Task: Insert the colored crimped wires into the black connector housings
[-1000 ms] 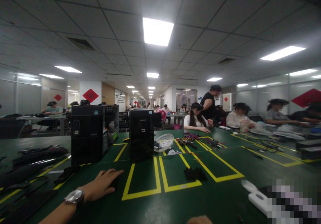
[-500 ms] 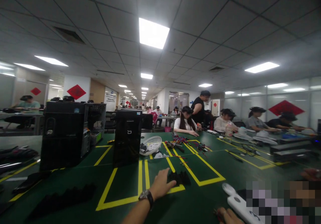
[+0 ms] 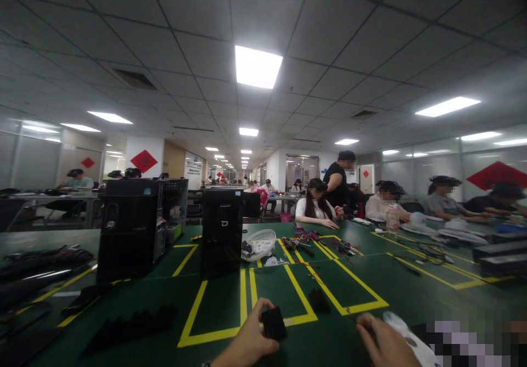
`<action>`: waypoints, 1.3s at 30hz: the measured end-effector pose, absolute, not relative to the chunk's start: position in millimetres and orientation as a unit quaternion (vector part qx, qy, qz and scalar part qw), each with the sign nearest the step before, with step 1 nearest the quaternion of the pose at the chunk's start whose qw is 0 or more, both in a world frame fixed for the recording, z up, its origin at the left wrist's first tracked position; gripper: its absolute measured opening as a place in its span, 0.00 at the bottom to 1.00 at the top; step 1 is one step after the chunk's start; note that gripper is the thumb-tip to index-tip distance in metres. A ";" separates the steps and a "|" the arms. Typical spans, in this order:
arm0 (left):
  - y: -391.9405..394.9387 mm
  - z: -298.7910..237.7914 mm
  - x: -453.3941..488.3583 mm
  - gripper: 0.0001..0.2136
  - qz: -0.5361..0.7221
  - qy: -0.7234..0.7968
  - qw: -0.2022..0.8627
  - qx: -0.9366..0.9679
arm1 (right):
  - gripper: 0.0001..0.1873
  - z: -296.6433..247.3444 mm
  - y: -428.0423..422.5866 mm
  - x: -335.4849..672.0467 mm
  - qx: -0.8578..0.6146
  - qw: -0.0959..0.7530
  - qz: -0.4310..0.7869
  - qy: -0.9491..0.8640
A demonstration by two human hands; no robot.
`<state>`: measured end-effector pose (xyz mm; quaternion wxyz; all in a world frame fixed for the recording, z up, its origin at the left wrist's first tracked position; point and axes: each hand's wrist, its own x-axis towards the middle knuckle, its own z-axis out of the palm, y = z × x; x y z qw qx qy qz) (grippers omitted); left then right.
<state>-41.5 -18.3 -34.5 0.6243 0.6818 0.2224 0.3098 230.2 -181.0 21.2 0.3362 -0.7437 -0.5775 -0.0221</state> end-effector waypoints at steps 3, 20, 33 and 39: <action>-29.7 -43.0 -59.5 0.33 0.314 0.200 0.681 0.631 | 0.13 40.7 -159.6 174.7 -0.702 0.401 0.039 -0.587; -69.0 -36.5 -113.9 0.31 0.398 0.205 0.764 0.465 | 0.17 -15.3 -115.7 32.3 -0.547 0.514 0.314 -0.581; -77.4 -24.8 -131.4 0.23 0.431 0.188 0.770 0.431 | 0.25 -23.0 -122.4 4.6 -0.509 0.476 0.401 -0.595; -84.8 -15.1 -128.7 0.24 0.431 0.177 0.780 0.417 | 0.26 -28.6 -117.7 10.5 -0.504 0.455 0.425 -0.598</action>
